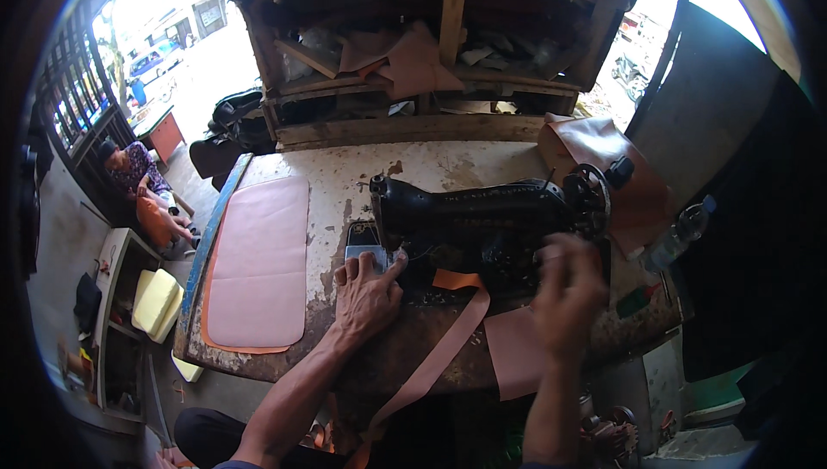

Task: Sewing pieces of upholstery fabric together using a mechanical sewing machine.

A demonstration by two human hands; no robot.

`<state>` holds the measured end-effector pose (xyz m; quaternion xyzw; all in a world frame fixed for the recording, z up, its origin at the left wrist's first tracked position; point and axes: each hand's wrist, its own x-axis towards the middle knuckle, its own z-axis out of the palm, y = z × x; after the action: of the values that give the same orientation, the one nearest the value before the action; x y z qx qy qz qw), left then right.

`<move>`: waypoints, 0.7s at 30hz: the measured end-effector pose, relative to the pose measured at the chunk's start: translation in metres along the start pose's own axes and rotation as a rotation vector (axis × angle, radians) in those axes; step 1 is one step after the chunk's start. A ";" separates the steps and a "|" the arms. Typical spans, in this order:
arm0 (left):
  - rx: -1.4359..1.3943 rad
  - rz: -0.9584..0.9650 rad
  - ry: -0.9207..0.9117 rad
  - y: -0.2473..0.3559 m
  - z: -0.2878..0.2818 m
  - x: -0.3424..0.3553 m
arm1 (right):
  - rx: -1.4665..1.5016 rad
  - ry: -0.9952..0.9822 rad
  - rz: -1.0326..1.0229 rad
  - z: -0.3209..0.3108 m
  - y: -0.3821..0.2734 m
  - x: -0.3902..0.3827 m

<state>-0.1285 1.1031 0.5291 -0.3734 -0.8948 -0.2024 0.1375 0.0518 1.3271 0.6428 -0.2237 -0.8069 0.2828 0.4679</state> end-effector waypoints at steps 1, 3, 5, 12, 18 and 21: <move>-0.009 -0.014 -0.033 -0.001 -0.001 0.000 | 0.027 -0.165 0.090 0.011 -0.008 -0.012; -0.026 -0.036 -0.104 -0.001 -0.003 0.001 | 0.058 -0.358 0.169 0.025 -0.017 -0.036; -0.029 0.009 -0.118 -0.001 -0.004 0.002 | 0.057 -0.376 0.206 0.027 -0.017 -0.054; -0.054 0.047 -0.175 0.002 -0.011 0.000 | -0.037 -0.439 0.140 0.015 -0.009 -0.084; -0.016 0.003 -0.157 0.008 -0.007 0.003 | -0.004 -0.128 0.082 -0.016 0.004 -0.060; -0.033 0.017 -0.120 0.006 -0.004 0.002 | -0.235 0.173 0.284 -0.054 0.041 -0.037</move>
<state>-0.1250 1.1062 0.5354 -0.3945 -0.8949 -0.1933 0.0791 0.1210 1.3476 0.6137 -0.4118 -0.7514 0.2298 0.4615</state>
